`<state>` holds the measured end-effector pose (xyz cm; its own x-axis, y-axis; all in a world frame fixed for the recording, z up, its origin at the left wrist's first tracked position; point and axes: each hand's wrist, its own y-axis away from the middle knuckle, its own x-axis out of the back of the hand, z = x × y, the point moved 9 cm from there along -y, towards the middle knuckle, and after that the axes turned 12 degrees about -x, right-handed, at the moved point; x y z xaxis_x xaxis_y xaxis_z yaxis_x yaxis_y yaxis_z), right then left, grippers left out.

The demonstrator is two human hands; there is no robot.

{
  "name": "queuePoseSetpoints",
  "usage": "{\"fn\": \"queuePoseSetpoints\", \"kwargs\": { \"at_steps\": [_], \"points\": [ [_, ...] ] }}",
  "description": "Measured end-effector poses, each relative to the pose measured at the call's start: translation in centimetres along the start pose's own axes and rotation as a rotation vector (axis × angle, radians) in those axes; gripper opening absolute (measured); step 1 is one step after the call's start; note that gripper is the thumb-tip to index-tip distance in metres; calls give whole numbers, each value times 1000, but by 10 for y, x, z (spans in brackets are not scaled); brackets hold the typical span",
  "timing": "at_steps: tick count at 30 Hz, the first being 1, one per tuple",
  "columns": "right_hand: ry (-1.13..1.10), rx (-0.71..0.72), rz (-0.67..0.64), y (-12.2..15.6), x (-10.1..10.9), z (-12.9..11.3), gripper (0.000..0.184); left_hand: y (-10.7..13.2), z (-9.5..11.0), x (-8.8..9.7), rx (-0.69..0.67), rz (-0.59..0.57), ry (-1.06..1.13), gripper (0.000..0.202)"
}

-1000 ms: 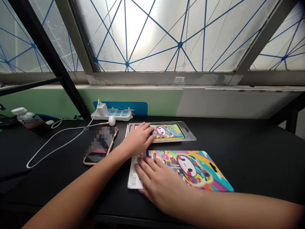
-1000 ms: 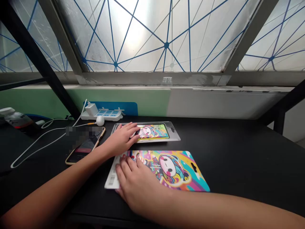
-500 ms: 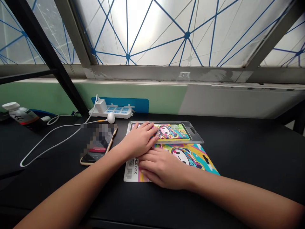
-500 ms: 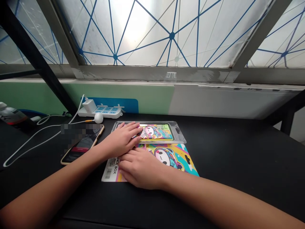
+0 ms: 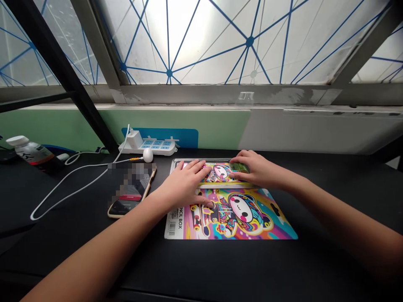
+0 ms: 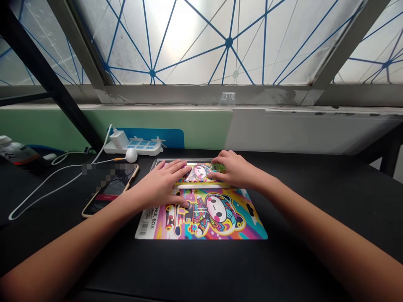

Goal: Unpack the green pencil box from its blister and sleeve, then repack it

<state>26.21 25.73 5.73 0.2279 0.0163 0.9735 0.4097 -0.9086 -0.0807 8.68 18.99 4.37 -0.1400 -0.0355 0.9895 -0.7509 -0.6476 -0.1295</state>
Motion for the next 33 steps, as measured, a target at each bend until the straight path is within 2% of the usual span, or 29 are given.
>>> {"fn": "queuePoseSetpoints", "kwargs": {
  "at_steps": [4, 8, 12, 15, 18, 21, 25, 27, 30, 33],
  "points": [
    [0, -38, -86, 0, -5, 0, 73, -1, -3, -2, 15, -19, 19, 98],
    [3, -60, -71, -3, -4, 0, 67, 0, -2, 0, 8, -8, 9, 97],
    [-30, -61, -38, -5, -3, -1, 63, 2, 2, 7, -21, 55, -3, 93],
    [-14, -59, 32, -3, 0, -1, 62, 3, -2, 17, 0, 147, 0, 77],
    [5, -64, 128, -1, 3, -2, 63, 7, -19, 29, 93, 236, -44, 62],
    [-6, -66, 223, 4, 7, -3, 61, 13, -34, 39, 157, 289, -99, 59],
    [-91, -5, 303, 15, 17, -12, 42, 15, -40, 46, 132, 320, -65, 55],
    [-114, 87, 372, 29, 29, -23, 27, 15, -31, 56, 67, 370, -97, 44],
    [-102, 208, 547, 66, 53, -38, 14, 22, -2, 78, -76, 513, -191, 34],
    [-49, 241, 684, 112, 64, -38, 40, 39, 34, 94, -188, 606, -218, 29]
  ]
}}
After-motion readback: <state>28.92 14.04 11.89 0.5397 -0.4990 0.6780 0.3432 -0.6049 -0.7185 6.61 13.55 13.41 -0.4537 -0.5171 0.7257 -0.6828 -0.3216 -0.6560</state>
